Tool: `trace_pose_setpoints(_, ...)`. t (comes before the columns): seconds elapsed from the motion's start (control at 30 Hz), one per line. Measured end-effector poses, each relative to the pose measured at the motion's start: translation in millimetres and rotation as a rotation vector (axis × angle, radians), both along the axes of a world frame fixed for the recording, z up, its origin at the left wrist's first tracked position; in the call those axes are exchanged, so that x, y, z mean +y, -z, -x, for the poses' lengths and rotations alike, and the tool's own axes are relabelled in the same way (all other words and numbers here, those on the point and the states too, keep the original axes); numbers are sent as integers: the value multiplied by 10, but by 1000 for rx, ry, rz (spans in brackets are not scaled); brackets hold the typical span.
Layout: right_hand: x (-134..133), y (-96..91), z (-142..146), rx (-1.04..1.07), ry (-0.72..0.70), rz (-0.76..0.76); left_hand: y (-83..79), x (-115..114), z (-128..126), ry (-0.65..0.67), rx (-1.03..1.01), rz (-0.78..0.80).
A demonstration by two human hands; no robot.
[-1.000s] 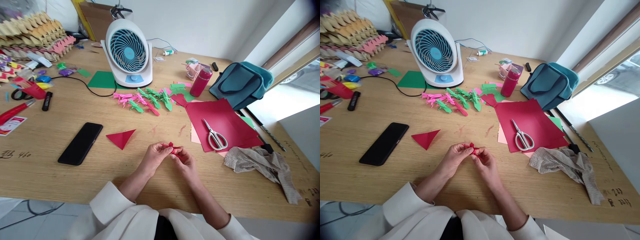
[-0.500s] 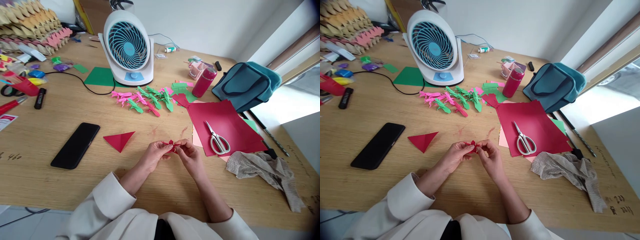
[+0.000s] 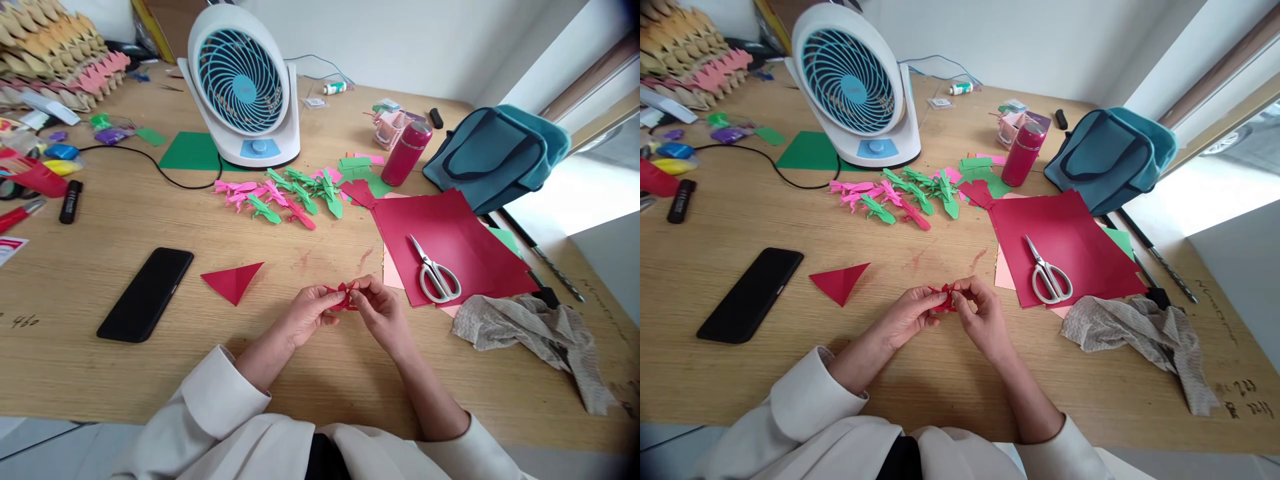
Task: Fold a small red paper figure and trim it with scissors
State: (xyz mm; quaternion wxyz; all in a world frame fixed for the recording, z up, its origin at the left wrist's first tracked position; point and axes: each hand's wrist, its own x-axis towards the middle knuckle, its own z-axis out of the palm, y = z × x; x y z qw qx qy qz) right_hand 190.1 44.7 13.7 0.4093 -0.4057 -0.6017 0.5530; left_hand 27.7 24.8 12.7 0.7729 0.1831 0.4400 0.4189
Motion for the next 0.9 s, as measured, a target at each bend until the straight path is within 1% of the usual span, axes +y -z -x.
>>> trace_pose_setpoints(0.1,-14,-13,1,-44,22,-36,7,-14,-18,-12,30,-23)
trace_pose_setpoints(0.2,-31,-28,13,-110,58,-90,15,-31,-58,-60,146,-111)
trace_pose_setpoints(0.3,-40,-23,28,-142,88,-146,17,-48,-93,-118,328,-245)
trace_pose_setpoints(0.43,-43,-3,37,-136,86,-169,1,-69,-99,-149,592,-485)
trace_pose_setpoints(0.53,-46,-3,34,-144,88,-196,-9,-77,-90,-169,709,-613)
trace_pose_setpoints(0.63,-48,-16,32,-191,88,-268,0,-74,-84,-161,710,-634)
trace_pose_setpoints(0.77,-41,-30,30,-237,83,-382,29,-58,-79,-118,621,-592)
trace_pose_setpoints(0.9,-38,-15,18,-209,51,-419,26,-52,-55,-100,591,-577)
